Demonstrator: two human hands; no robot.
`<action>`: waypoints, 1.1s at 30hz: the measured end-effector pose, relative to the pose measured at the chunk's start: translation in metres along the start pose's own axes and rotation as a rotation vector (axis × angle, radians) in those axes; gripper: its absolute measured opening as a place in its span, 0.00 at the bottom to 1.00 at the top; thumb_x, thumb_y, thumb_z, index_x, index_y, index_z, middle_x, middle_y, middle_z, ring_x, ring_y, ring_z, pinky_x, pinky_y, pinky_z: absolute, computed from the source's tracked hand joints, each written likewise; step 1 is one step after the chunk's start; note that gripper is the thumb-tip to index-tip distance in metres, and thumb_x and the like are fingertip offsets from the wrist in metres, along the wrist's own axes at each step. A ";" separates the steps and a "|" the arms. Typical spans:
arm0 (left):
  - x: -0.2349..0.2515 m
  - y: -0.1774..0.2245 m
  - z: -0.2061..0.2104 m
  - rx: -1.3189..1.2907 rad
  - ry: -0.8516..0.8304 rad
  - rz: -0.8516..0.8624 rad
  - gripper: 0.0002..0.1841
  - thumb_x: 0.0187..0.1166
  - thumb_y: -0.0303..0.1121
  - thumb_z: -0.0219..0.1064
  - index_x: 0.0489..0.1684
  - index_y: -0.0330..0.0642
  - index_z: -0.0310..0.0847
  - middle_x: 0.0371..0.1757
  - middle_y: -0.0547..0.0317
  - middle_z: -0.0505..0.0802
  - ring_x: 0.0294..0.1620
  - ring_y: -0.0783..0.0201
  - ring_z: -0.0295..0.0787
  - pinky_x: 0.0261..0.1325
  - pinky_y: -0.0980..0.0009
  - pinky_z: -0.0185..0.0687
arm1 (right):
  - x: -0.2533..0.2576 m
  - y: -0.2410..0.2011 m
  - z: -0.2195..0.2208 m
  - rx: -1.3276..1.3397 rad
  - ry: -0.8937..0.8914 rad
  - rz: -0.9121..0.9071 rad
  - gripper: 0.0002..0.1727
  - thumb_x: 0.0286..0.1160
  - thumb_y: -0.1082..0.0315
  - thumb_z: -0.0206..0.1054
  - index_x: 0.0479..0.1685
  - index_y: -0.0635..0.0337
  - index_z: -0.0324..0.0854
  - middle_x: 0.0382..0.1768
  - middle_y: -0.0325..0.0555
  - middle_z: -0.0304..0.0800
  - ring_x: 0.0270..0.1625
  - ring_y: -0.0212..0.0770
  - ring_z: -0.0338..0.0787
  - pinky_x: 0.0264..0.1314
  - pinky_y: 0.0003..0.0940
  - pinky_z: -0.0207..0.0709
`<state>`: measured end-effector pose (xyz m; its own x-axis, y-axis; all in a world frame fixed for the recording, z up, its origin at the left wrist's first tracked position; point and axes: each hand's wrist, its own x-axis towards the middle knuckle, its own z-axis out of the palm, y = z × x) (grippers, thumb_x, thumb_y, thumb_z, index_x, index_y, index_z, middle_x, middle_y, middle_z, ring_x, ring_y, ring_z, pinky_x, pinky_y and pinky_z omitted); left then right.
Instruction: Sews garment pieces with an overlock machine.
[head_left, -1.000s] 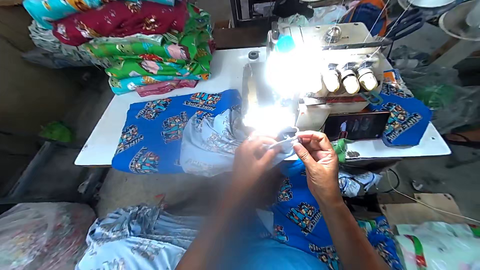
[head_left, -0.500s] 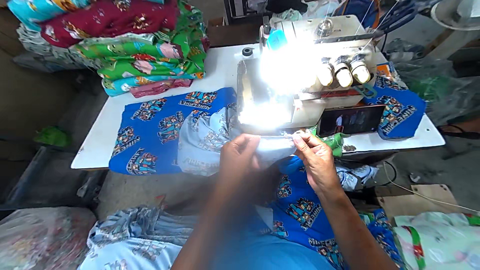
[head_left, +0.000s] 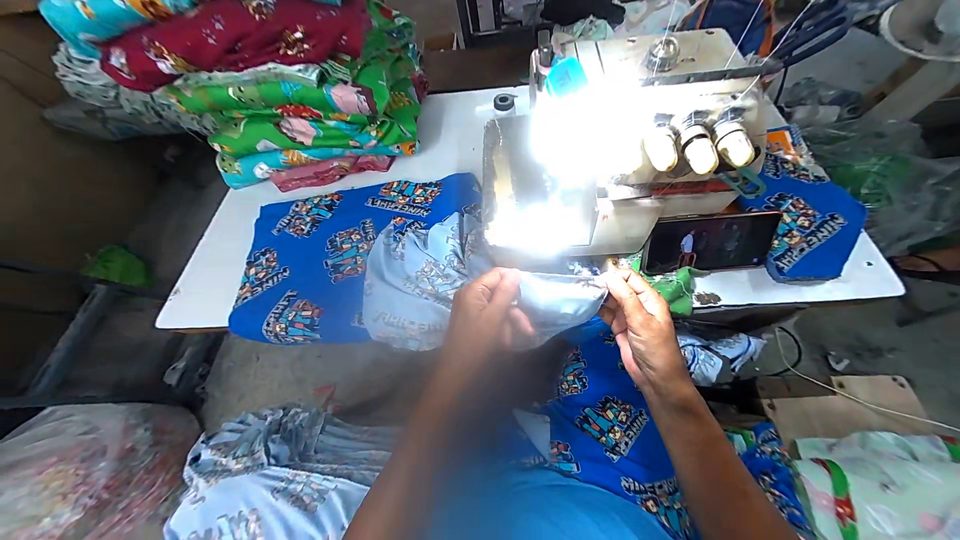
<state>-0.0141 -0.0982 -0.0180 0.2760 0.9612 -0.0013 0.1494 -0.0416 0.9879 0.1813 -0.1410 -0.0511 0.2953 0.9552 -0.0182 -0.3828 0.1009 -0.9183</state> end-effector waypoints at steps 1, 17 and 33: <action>0.000 0.000 0.000 -0.006 -0.008 0.000 0.15 0.94 0.35 0.51 0.44 0.40 0.84 0.18 0.61 0.92 0.10 0.78 0.79 0.14 0.85 0.71 | 0.000 0.000 -0.001 -0.008 -0.003 -0.004 0.12 0.90 0.71 0.51 0.45 0.59 0.82 0.36 0.40 0.90 0.39 0.32 0.92 0.51 0.30 0.89; 0.003 0.005 0.005 0.438 -0.215 0.401 0.13 0.85 0.45 0.65 0.47 0.43 0.84 0.20 0.68 0.85 0.16 0.77 0.78 0.21 0.78 0.78 | 0.009 -0.014 -0.003 -0.750 -0.338 -0.457 0.08 0.72 0.60 0.75 0.41 0.52 0.93 0.35 0.32 0.86 0.42 0.24 0.83 0.47 0.20 0.77; 0.026 0.009 -0.086 0.650 -0.133 0.335 0.08 0.84 0.30 0.66 0.47 0.38 0.90 0.28 0.59 0.93 0.15 0.74 0.81 0.20 0.79 0.78 | 0.006 -0.002 -0.018 -0.502 0.000 -0.449 0.05 0.85 0.69 0.64 0.45 0.58 0.83 0.29 0.26 0.86 0.29 0.14 0.82 0.35 0.11 0.77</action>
<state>-0.0871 -0.0504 0.0044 0.5123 0.8289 0.2245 0.5574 -0.5199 0.6473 0.1995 -0.1400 -0.0561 0.3305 0.8509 0.4084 0.2308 0.3467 -0.9091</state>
